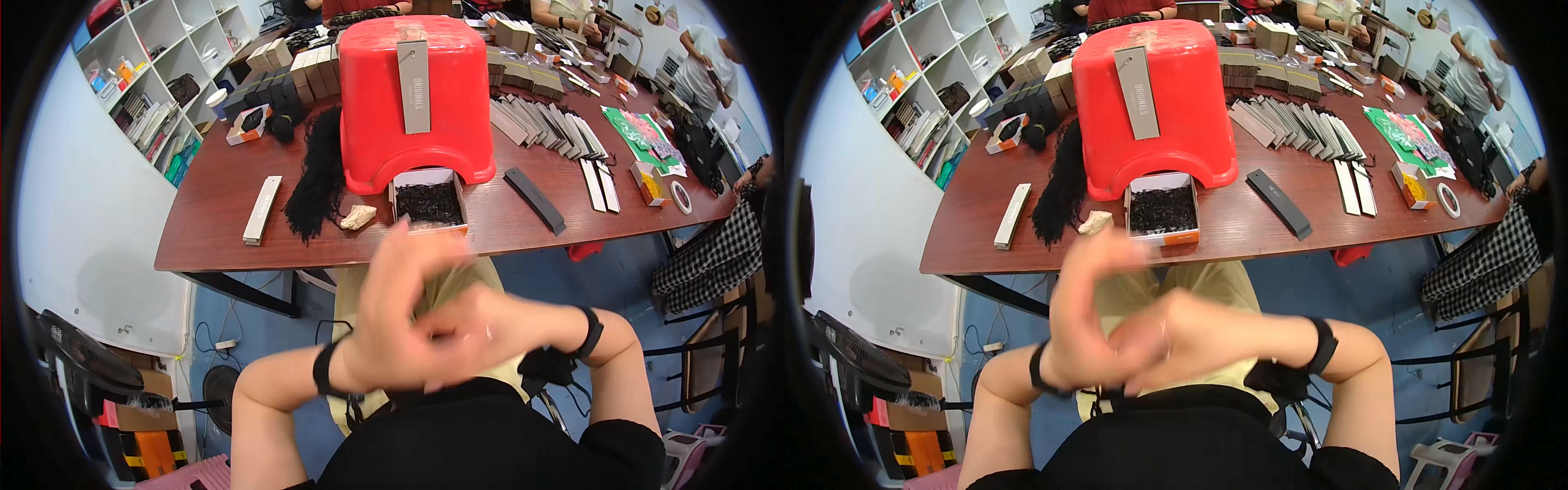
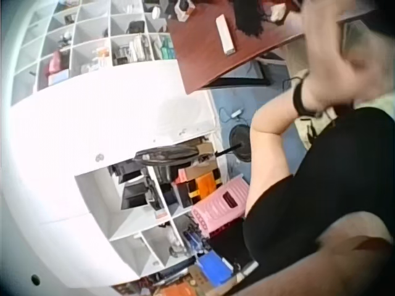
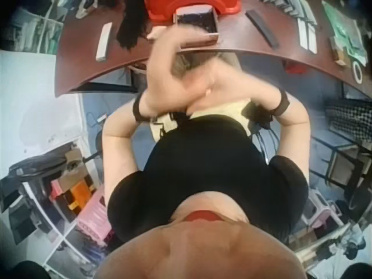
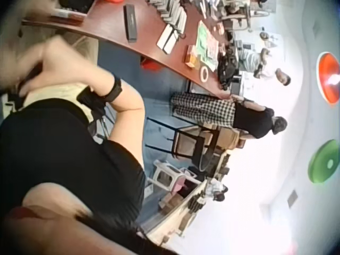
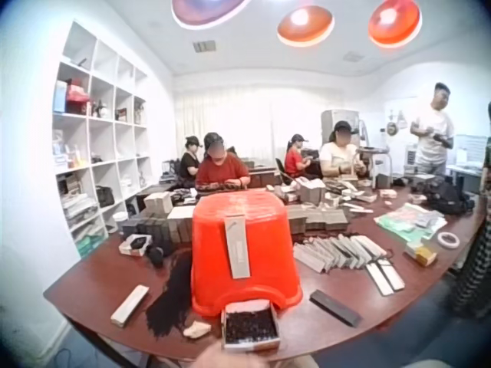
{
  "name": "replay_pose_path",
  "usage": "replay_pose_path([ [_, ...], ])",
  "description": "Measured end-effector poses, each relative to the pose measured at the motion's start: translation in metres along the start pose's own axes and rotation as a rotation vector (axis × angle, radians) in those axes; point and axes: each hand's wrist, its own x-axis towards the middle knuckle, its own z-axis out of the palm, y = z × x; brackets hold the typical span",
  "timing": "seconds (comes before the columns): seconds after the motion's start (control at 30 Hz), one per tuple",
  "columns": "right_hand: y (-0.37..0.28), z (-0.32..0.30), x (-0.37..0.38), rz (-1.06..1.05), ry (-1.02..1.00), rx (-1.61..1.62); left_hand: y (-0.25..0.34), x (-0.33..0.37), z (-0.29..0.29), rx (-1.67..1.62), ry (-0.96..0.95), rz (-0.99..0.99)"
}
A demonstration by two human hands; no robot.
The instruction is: Assembling clothing tags by attaching plastic fasteners.
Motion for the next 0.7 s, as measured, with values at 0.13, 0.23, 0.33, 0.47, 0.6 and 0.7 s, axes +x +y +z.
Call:
replay_pose_path([
  [0.13,0.02,0.033,-0.031,0.024,-0.055,0.112,0.026,-0.043,0.019,-0.258,-0.21,0.381],
  [0.23,0.044,0.059,-0.054,-0.156,-0.035,0.111,0.037,-0.05,0.034,-0.287,-0.306,0.321],
  [0.33,0.052,0.053,-0.053,-0.165,-0.023,0.091,0.032,-0.045,0.057,-0.344,-0.238,0.086],
  [0.47,0.046,0.052,-0.068,-0.118,0.024,0.032,0.04,-0.05,0.066,-0.394,-0.319,0.007],
  [0.6,0.037,0.053,-0.079,-0.086,0.075,-0.027,0.048,-0.052,0.064,-0.438,-0.319,0.14],
  [0.7,0.032,0.052,-0.08,-0.067,0.102,-0.065,0.047,-0.049,0.061,-0.415,-0.347,0.108],
])
